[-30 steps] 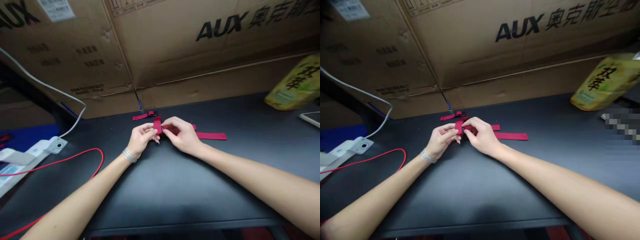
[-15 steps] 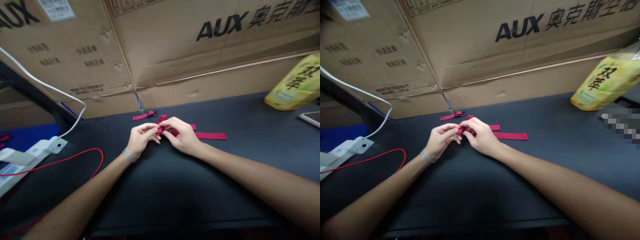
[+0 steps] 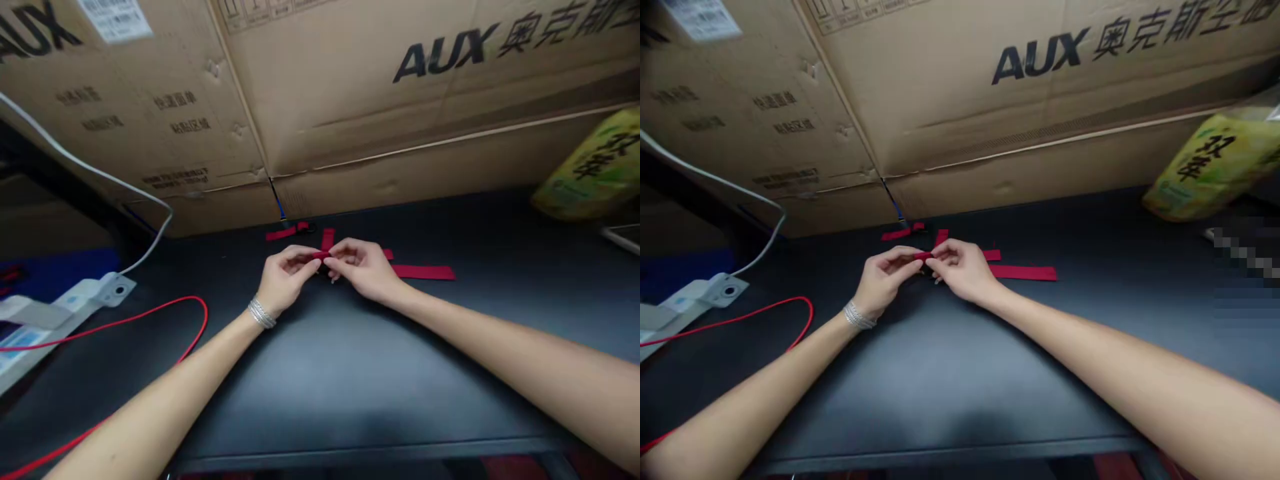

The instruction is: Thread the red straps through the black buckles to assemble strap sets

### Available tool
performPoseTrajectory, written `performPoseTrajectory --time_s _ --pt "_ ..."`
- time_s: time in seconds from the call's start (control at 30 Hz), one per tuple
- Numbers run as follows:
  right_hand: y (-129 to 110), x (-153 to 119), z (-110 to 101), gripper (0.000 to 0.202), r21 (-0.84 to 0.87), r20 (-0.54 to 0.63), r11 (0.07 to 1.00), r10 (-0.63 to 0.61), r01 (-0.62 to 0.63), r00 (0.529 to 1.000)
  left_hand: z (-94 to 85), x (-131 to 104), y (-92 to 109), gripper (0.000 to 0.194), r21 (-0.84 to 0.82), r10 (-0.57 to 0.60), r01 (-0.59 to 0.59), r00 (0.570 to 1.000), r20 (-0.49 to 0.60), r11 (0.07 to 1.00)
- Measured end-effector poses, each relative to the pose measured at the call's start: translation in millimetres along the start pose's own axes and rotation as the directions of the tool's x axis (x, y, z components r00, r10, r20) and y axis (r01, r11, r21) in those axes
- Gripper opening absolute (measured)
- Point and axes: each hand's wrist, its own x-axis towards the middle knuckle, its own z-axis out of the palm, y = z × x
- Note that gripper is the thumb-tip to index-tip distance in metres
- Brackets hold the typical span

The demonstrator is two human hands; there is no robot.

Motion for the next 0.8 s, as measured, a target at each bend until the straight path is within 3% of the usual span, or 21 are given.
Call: performPoseTrajectory --time_s 0.13,0.5,0.8 --pt "-0.4 0.5 1.7 0.026 0.099 -0.003 0.994 0.037 -0.037 0.999 1.5 -1.4 -1.1 0.027 -0.079 -0.096 0.097 0.995 0.010 0.992" --pt "-2.9 0.2 2.4 0.020 0.148 0.043 0.986 0.073 -0.078 0.996 4.1 -4.4 1.7 0.016 -0.030 -0.008 0.007 1.000 -0.024 1.000" --pt "-4.6 0.2 2.5 0.016 0.147 0.040 0.986 0.076 -0.081 0.996 6.5 -4.6 -0.4 0.021 -0.107 -0.109 0.106 0.994 -0.020 0.989"
